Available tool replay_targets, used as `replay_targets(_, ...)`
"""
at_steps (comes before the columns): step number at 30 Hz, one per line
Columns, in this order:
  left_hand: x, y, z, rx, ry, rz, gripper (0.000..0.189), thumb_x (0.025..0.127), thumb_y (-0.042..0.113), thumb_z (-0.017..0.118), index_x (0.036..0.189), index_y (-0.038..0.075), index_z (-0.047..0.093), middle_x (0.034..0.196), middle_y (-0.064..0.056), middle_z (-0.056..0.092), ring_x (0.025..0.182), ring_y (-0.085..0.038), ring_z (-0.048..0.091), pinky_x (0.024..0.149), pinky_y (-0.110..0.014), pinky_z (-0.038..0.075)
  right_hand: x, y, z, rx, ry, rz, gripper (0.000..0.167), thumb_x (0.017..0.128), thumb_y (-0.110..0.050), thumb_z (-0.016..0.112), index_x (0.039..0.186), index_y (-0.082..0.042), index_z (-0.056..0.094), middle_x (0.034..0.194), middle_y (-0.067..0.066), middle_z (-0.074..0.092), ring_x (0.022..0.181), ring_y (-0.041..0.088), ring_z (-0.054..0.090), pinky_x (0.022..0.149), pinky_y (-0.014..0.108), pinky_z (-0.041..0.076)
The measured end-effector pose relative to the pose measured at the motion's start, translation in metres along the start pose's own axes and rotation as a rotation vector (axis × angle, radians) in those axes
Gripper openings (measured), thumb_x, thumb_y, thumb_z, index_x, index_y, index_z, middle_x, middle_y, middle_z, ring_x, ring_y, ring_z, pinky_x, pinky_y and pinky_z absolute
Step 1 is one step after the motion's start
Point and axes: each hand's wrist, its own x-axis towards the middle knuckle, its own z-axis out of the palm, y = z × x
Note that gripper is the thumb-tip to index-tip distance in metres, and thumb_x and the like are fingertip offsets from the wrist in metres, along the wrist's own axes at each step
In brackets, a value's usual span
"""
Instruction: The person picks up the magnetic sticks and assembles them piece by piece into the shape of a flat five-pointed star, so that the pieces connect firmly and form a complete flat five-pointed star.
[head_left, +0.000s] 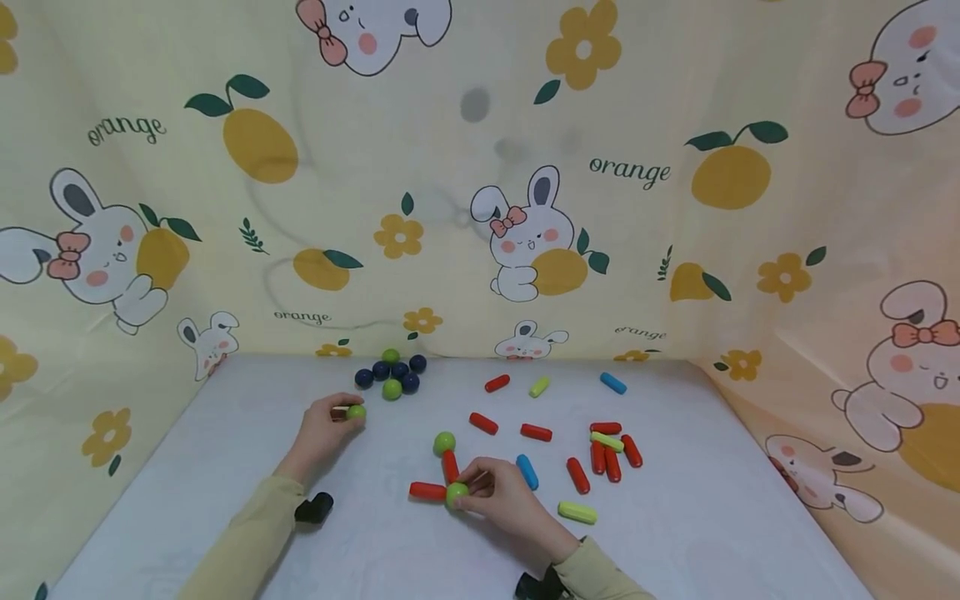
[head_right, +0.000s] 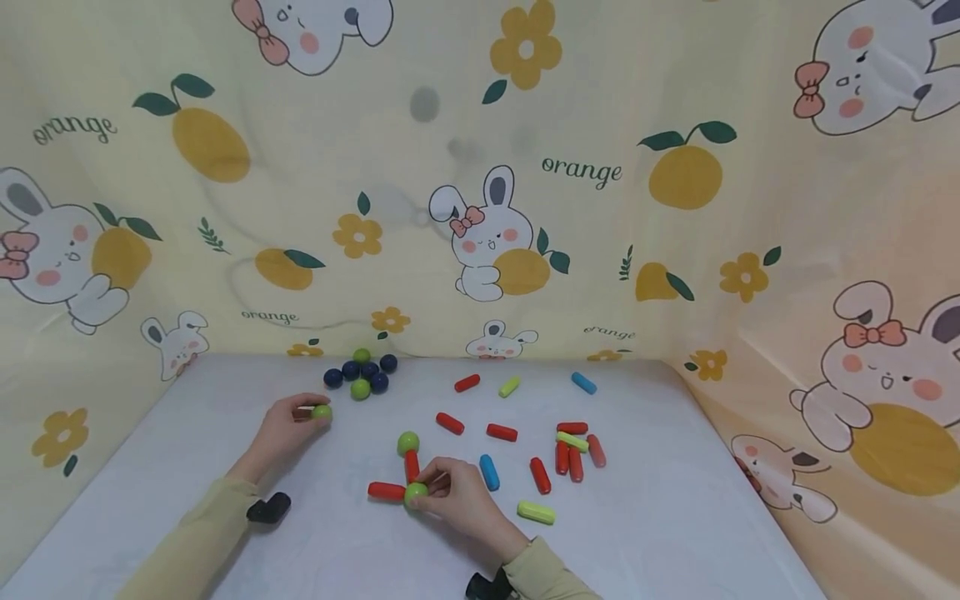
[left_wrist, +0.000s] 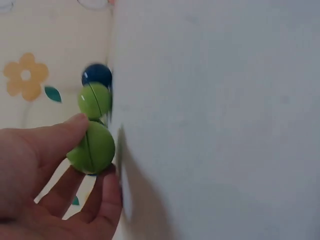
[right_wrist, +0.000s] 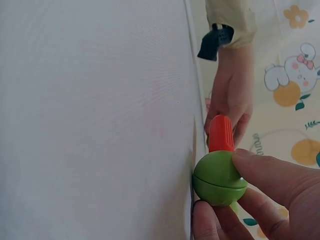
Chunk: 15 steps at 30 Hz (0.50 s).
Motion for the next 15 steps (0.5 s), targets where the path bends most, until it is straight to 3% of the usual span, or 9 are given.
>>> replay_targets(8, -0.026, 0.008, 0.017, -0.013, -0.088, 0.003, 0.035, 0.083, 0.019, 0.076, 0.115, 0.008, 0.067, 0.111, -0.004, 0.065, 0.099, -0.021, 0.060, 0.088, -0.041, 0.050, 0.001, 0.004, 0.000, 0.027, -0.002, 0.002, 0.022, 0.080, -0.018, 0.078, 0.099, -0.013, 0.067, 0.093, -0.002, 0.066, 0.083, 0.016, 0.062, 0.072, 0.023, 0.052)
replay_targets(15, -0.055, 0.015, 0.028, -0.142, -0.222, 0.018, 0.038, 0.080, 0.020, 0.078, 0.113, 0.005, 0.066, 0.109, -0.004, 0.065, 0.097, -0.020, 0.063, 0.086, -0.037, 0.052, 0.001, 0.002, -0.001, 0.013, 0.007, -0.013, 0.022, 0.079, -0.019, 0.079, 0.096, -0.012, 0.067, 0.091, -0.003, 0.066, 0.081, 0.016, 0.062, 0.071, 0.023, 0.053)
